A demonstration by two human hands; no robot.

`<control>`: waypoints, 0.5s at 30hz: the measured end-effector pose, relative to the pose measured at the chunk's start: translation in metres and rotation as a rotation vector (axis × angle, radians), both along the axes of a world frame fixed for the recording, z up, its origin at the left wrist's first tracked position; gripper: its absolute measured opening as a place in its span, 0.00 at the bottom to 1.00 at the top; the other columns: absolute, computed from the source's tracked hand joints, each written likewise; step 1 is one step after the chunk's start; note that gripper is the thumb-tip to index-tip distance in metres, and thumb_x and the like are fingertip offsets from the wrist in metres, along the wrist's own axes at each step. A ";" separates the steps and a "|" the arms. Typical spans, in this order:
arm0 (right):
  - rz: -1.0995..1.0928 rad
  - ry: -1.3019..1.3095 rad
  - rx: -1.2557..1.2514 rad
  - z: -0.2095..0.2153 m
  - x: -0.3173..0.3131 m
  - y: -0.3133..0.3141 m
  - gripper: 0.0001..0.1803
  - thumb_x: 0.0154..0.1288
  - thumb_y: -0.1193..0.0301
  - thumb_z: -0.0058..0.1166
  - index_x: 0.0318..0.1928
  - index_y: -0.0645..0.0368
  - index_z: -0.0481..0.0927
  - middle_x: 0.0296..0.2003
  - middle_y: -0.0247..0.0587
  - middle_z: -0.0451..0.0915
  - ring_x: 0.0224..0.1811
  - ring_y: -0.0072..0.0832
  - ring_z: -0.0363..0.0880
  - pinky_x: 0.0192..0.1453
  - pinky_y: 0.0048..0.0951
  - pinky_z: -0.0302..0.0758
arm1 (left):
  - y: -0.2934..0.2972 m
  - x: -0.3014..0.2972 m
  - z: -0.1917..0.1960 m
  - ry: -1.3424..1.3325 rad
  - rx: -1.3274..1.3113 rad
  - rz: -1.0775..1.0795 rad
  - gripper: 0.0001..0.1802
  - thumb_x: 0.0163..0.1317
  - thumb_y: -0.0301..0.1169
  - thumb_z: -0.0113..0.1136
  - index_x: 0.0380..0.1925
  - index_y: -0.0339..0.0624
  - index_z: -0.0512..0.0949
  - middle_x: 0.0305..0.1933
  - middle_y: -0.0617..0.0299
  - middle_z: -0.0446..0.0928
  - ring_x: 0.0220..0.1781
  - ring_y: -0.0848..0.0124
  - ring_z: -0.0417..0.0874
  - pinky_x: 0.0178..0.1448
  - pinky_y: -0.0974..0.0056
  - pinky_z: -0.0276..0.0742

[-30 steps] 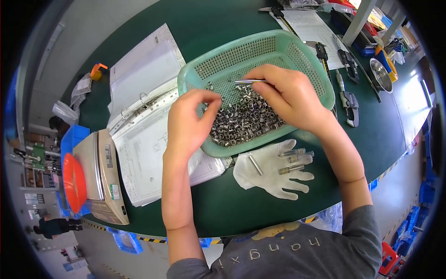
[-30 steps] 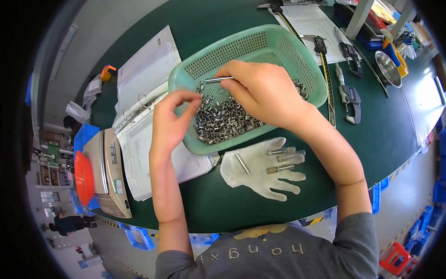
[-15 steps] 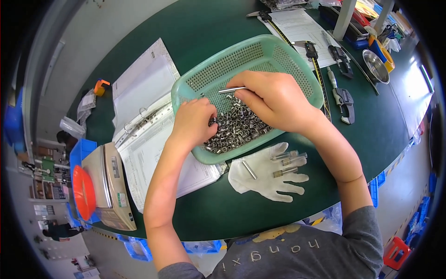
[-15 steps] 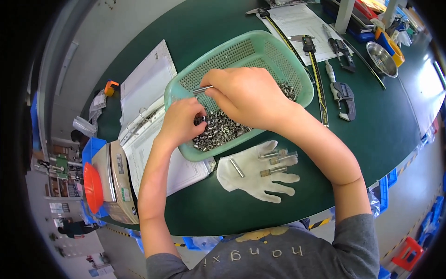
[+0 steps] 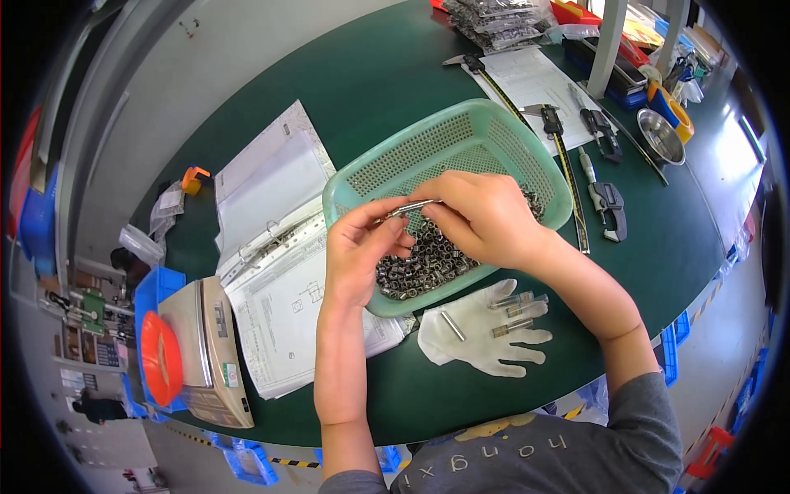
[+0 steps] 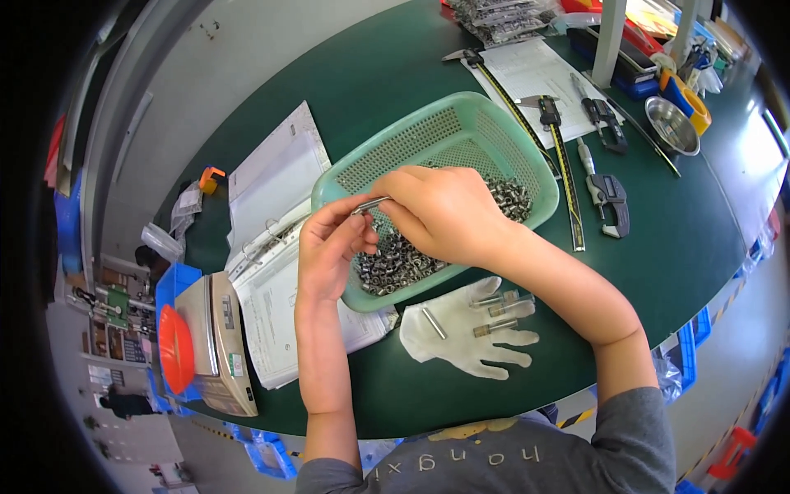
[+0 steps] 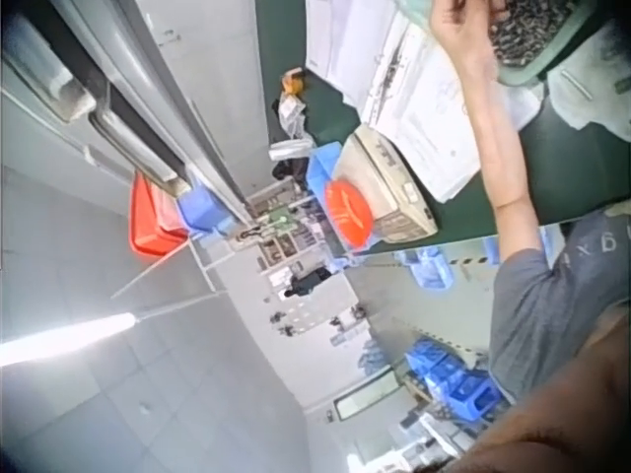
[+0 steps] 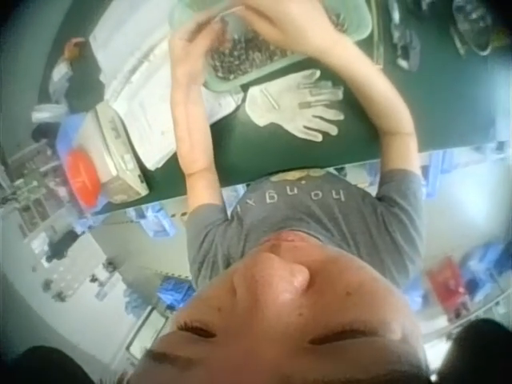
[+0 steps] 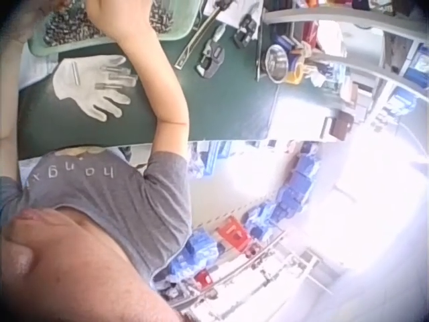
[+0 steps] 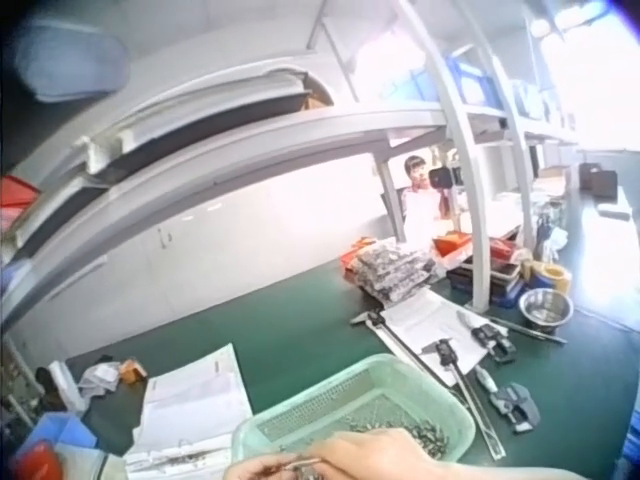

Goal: Manually inspecting small metal pins or shafts for quality control at a workbench.

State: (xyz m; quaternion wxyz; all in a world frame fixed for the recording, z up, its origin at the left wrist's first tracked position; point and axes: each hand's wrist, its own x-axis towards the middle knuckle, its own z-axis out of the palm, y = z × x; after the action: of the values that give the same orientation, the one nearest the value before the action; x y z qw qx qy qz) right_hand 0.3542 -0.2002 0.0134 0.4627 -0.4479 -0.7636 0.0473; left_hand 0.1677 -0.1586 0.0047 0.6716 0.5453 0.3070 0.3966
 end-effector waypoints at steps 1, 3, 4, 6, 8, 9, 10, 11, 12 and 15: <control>0.002 0.022 0.024 -0.002 -0.001 0.001 0.07 0.55 0.74 0.51 0.36 0.56 0.77 0.25 0.40 0.77 0.24 0.39 0.76 0.26 0.34 0.71 | 0.000 0.000 -0.001 -0.006 0.002 0.003 0.14 0.58 0.21 0.55 0.45 0.33 0.75 0.36 0.58 0.77 0.32 0.74 0.80 0.33 0.73 0.79; 0.010 0.040 0.048 -0.003 -0.002 0.002 0.08 0.55 0.76 0.53 0.37 0.57 0.78 0.23 0.40 0.75 0.22 0.38 0.74 0.25 0.32 0.70 | -0.001 -0.001 -0.004 -0.122 -0.067 -0.023 0.14 0.59 0.22 0.54 0.46 0.33 0.75 0.36 0.58 0.77 0.32 0.74 0.79 0.34 0.72 0.79; 0.025 0.043 0.046 -0.004 -0.003 0.002 0.08 0.54 0.76 0.52 0.37 0.57 0.78 0.23 0.40 0.75 0.22 0.38 0.74 0.25 0.32 0.69 | -0.002 -0.002 -0.003 -0.126 -0.067 -0.018 0.14 0.59 0.22 0.54 0.46 0.33 0.75 0.36 0.58 0.77 0.32 0.74 0.79 0.34 0.72 0.79; 0.044 0.042 0.042 -0.004 -0.003 0.002 0.08 0.54 0.77 0.52 0.37 0.57 0.77 0.23 0.40 0.75 0.22 0.38 0.74 0.25 0.33 0.69 | -0.003 -0.003 -0.002 -0.132 -0.062 -0.048 0.14 0.60 0.22 0.53 0.46 0.33 0.75 0.36 0.59 0.76 0.33 0.75 0.79 0.36 0.73 0.79; 0.039 -0.037 0.065 -0.003 -0.003 0.002 0.08 0.54 0.77 0.52 0.36 0.58 0.77 0.22 0.40 0.74 0.22 0.38 0.74 0.25 0.34 0.69 | -0.004 -0.002 -0.002 -0.037 0.030 -0.004 0.13 0.60 0.22 0.53 0.45 0.34 0.76 0.36 0.60 0.75 0.33 0.75 0.78 0.38 0.73 0.78; 0.042 -0.038 0.063 -0.004 -0.003 0.002 0.08 0.54 0.77 0.52 0.36 0.58 0.77 0.22 0.40 0.74 0.22 0.38 0.74 0.25 0.34 0.69 | -0.006 -0.002 -0.001 0.062 0.124 0.033 0.12 0.60 0.22 0.53 0.44 0.34 0.77 0.36 0.61 0.74 0.34 0.75 0.78 0.39 0.73 0.78; 0.046 -0.046 0.057 -0.004 -0.003 0.003 0.07 0.54 0.77 0.52 0.36 0.58 0.77 0.22 0.40 0.74 0.22 0.38 0.74 0.25 0.34 0.69 | -0.007 -0.001 0.000 0.062 0.121 0.035 0.12 0.60 0.22 0.53 0.44 0.34 0.77 0.36 0.61 0.74 0.34 0.75 0.78 0.39 0.73 0.78; 0.050 -0.053 0.051 -0.005 -0.003 0.003 0.07 0.55 0.77 0.52 0.36 0.58 0.77 0.22 0.40 0.74 0.22 0.39 0.74 0.25 0.34 0.69 | -0.007 -0.001 0.001 0.123 0.228 0.056 0.12 0.60 0.22 0.53 0.44 0.35 0.77 0.36 0.62 0.73 0.34 0.76 0.78 0.40 0.73 0.77; 0.048 -0.055 0.048 -0.007 -0.003 0.004 0.07 0.55 0.77 0.52 0.36 0.58 0.77 0.22 0.40 0.74 0.22 0.39 0.74 0.25 0.34 0.69 | -0.008 0.000 0.001 0.183 0.335 0.073 0.11 0.60 0.22 0.53 0.43 0.35 0.78 0.36 0.62 0.73 0.35 0.76 0.77 0.40 0.73 0.77; 0.058 -0.015 0.022 -0.011 -0.003 0.004 0.07 0.55 0.77 0.52 0.36 0.58 0.77 0.22 0.40 0.74 0.22 0.38 0.73 0.25 0.34 0.69 | -0.011 0.002 0.002 0.184 0.339 0.104 0.10 0.60 0.23 0.54 0.42 0.34 0.77 0.36 0.61 0.74 0.34 0.77 0.77 0.39 0.73 0.76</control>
State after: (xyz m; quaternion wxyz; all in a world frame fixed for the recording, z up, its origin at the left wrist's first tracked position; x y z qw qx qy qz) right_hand 0.3513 -0.1959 0.0023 0.4605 -0.4208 -0.7801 0.0488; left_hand 0.1695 -0.1693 0.0070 0.5179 0.6678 0.3238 0.4254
